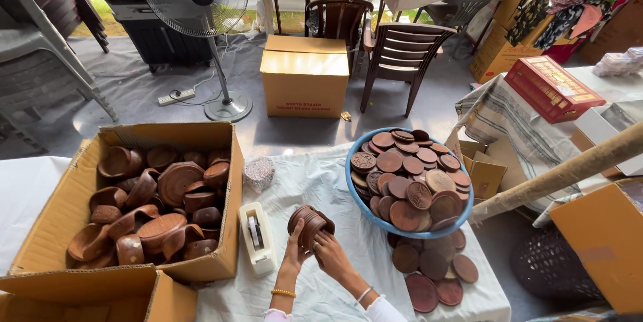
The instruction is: The person polishes small wooden bowls and round wooden discs using a green cloth. They pick up items from a cardboard box and a blue basin, rub them with the cloth, and place them back into the respective containers.
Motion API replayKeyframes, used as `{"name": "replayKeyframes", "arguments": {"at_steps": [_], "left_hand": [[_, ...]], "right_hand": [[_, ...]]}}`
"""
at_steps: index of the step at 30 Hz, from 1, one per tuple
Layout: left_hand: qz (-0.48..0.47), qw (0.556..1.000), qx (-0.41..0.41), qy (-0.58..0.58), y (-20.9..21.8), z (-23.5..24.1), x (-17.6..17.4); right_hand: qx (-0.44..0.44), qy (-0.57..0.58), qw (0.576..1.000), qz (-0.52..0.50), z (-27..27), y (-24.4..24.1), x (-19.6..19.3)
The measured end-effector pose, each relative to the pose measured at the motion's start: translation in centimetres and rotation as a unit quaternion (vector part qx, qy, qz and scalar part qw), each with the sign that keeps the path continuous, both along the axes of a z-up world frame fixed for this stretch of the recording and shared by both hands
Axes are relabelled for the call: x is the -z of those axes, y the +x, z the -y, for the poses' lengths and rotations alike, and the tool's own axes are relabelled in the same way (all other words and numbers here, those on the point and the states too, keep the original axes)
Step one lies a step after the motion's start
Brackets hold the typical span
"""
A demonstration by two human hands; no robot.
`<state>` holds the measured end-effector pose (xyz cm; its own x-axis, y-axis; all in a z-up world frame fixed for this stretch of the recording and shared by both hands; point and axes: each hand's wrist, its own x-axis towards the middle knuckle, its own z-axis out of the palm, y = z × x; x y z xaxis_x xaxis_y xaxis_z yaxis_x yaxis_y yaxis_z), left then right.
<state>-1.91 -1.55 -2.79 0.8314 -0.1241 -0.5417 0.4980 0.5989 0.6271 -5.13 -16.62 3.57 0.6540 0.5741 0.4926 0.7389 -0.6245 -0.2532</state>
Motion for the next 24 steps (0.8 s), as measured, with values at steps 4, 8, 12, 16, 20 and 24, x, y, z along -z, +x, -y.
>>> {"name": "replayKeyframes", "arguments": {"at_steps": [4,8,12,16,20,24], "left_hand": [[0.054,0.996,-0.014,0.063,0.1,0.8,1.4],[0.041,0.998,-0.043,-0.023,-0.2,1.2,-0.2],[0.053,0.998,-0.022,-0.005,1.2,1.2,1.2],[0.018,1.0,-0.012,-0.007,1.9,0.2,0.6],[0.01,0.997,-0.048,0.066,2.0,0.4,-0.8],[0.029,0.996,-0.063,0.058,1.6,0.3,-1.3]], "right_hand": [[0.033,0.057,0.915,-0.397,-0.3,-0.2,-0.7],[-0.052,0.342,0.781,-0.52,0.2,0.9,0.8],[0.031,0.069,0.945,-0.319,0.1,1.4,2.4],[-0.105,-0.027,0.993,0.043,0.6,2.1,-2.5],[-0.058,0.068,0.954,-0.285,-3.3,-0.7,21.0],[-0.05,0.531,0.554,-0.639,-0.3,6.5,9.1]]}}
